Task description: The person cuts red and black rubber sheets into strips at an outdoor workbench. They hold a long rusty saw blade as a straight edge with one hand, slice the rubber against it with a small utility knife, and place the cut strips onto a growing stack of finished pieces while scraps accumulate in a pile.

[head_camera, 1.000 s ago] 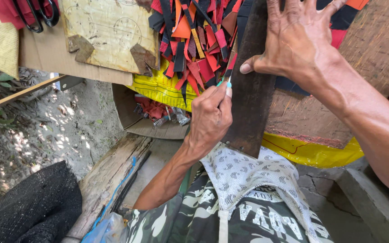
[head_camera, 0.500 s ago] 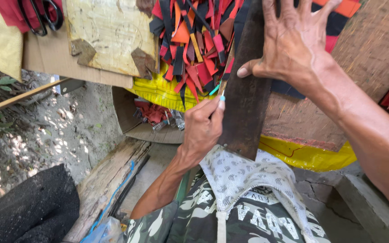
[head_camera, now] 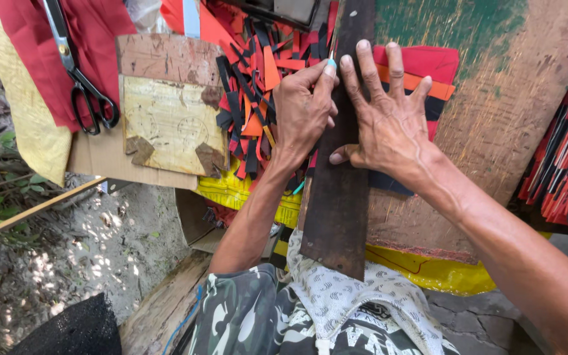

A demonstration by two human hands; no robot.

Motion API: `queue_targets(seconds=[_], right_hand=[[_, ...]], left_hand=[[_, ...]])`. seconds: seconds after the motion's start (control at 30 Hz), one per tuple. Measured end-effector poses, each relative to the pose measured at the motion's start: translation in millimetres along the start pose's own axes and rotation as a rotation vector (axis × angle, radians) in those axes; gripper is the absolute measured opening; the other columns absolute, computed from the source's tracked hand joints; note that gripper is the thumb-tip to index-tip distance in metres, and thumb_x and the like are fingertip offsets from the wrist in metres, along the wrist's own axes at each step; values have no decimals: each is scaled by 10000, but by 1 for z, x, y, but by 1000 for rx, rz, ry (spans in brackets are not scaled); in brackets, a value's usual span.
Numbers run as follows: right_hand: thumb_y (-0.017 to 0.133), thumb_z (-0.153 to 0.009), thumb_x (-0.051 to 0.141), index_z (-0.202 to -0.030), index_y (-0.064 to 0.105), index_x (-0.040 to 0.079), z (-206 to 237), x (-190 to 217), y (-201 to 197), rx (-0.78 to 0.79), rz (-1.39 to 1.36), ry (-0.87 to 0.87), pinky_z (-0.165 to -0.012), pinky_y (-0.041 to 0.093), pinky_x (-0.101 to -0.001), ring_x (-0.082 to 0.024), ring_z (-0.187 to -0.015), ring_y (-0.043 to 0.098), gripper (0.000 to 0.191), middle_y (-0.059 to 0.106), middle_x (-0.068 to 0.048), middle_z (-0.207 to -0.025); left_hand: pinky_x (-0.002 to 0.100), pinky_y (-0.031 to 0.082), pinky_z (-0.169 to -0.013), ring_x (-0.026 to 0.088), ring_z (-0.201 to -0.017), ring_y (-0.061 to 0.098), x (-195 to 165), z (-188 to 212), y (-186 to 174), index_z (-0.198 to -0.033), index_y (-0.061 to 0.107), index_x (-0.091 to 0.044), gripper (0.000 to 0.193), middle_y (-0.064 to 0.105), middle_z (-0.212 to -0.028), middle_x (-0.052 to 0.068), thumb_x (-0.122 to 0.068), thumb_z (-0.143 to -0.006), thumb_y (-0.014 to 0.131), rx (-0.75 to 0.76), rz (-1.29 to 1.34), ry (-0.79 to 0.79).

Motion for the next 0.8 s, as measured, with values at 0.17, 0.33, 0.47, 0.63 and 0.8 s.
queue_targets(seconds=[0.17,0.33,0.47,0.63,0.8], right_hand=[[900,-493,693,-1648,160,110,-1,-1,-4,-4,-7,-9,-951,272,-905,-496,-1512,-18,1490,-18,-143,-1694],[897,-494,693,-1647,159,120,-2,-4,-2,9,-17,1,-956,284,-899,-493,-1509,-2,1484,-14,-134,-1691],[893,-518,682,-1653,160,129,-2,-4,-1,17,-6,-10,-941,297,-893,-503,-1508,12,1460,-10,-132,-1695],[908,-450,683,-1641,152,126,-2,-2,-6,18,33,13,-981,292,-873,-491,-1509,26,1518,8,-134,-1686],[904,-485,685,-1638,132,160,-2,-3,-11,37,40,30,-970,306,-868,-472,-1511,25,1483,2,-104,-1696]], left_hand=[[259,544,-393,77,-472,654,-11,-3,1,-1125,764,17,310,714,-668,49,-225,-1020,602,33,-70,-46],[259,520,-383,77,-440,630,-20,-4,3,-1052,751,9,285,658,-568,21,-220,-1014,586,54,-111,-36],[314,454,-430,124,-445,606,-32,-7,6,-854,715,9,307,578,-521,62,-189,-1033,564,47,-294,104],[338,472,-454,136,-465,650,-38,-5,6,-797,668,8,303,578,-527,85,-166,-1017,552,35,-354,128],[327,472,-435,131,-441,637,-37,0,6,-799,679,-4,291,586,-502,77,-173,-1001,556,41,-349,47]])
Point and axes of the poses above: each hand's wrist, its own z-axis away from the middle knuckle, its own y-axis out of the palm, x = y × z, the point moved 9 cm from there along -z, towards the middle knuckle
